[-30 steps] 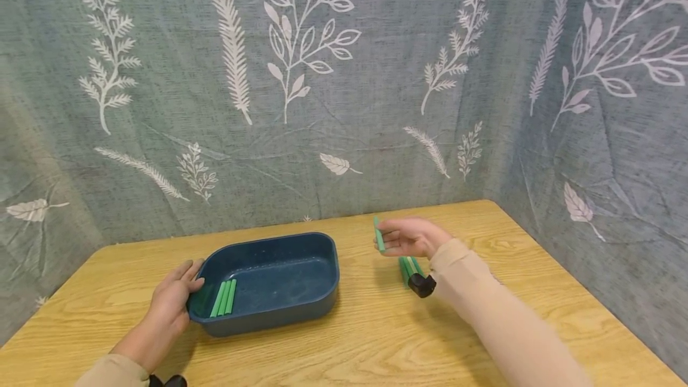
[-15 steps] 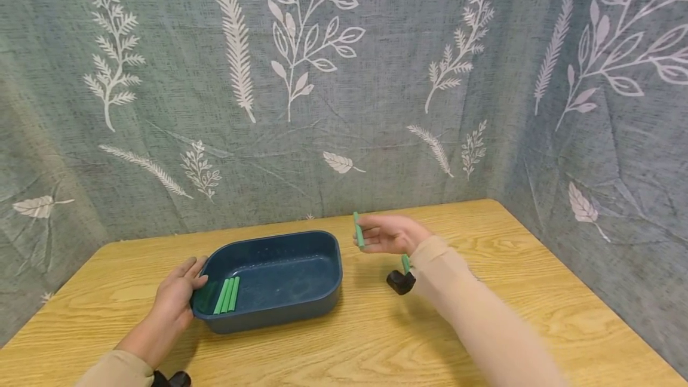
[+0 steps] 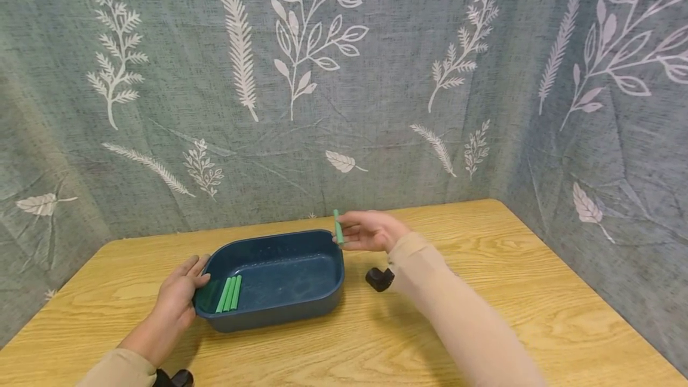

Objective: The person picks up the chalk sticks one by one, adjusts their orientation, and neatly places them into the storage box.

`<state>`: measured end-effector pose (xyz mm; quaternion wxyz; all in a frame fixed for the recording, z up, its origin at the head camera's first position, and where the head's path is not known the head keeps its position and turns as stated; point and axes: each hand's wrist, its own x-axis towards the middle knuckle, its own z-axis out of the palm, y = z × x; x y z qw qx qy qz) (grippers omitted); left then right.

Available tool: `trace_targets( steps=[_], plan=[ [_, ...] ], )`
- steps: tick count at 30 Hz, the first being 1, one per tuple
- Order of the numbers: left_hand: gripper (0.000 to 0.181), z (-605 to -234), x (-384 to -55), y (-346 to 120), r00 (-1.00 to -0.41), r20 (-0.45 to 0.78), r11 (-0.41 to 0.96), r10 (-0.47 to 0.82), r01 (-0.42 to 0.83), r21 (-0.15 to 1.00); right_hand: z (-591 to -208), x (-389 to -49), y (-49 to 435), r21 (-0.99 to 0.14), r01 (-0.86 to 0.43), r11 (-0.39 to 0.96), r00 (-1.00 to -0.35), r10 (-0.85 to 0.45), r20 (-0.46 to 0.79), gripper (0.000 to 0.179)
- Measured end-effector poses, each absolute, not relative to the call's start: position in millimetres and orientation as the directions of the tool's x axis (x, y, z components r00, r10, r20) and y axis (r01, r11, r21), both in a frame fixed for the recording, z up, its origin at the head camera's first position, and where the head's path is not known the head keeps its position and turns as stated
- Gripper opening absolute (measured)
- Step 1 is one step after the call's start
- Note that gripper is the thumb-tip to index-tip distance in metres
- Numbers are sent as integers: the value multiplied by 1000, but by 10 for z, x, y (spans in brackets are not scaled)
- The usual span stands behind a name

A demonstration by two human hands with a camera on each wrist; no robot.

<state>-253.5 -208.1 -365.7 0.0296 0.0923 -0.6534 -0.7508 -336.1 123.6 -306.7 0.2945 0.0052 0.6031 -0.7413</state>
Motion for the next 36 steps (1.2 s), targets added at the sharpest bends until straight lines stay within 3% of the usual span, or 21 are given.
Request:
trace_targets(
  steps=[17, 22, 36],
  plan=[
    [64, -3649, -2543, -2089, -979, -101, -137, -176, -77, 988, -3059, -3446, 838, -862, 494, -109, -802, -441, -404, 26],
    [64, -3638, -2542, -2085, -980, -99, -135, -173, -76, 988, -3035, -3472, 700, -847, 521, -102, -793, -424, -437, 20],
    [64, -3620, -2515, -2061, -979, -101, -143, -179, -76, 987, -2984, -3486, 321, -848, 529, 19, -748, -461, -478, 36]
  ],
)
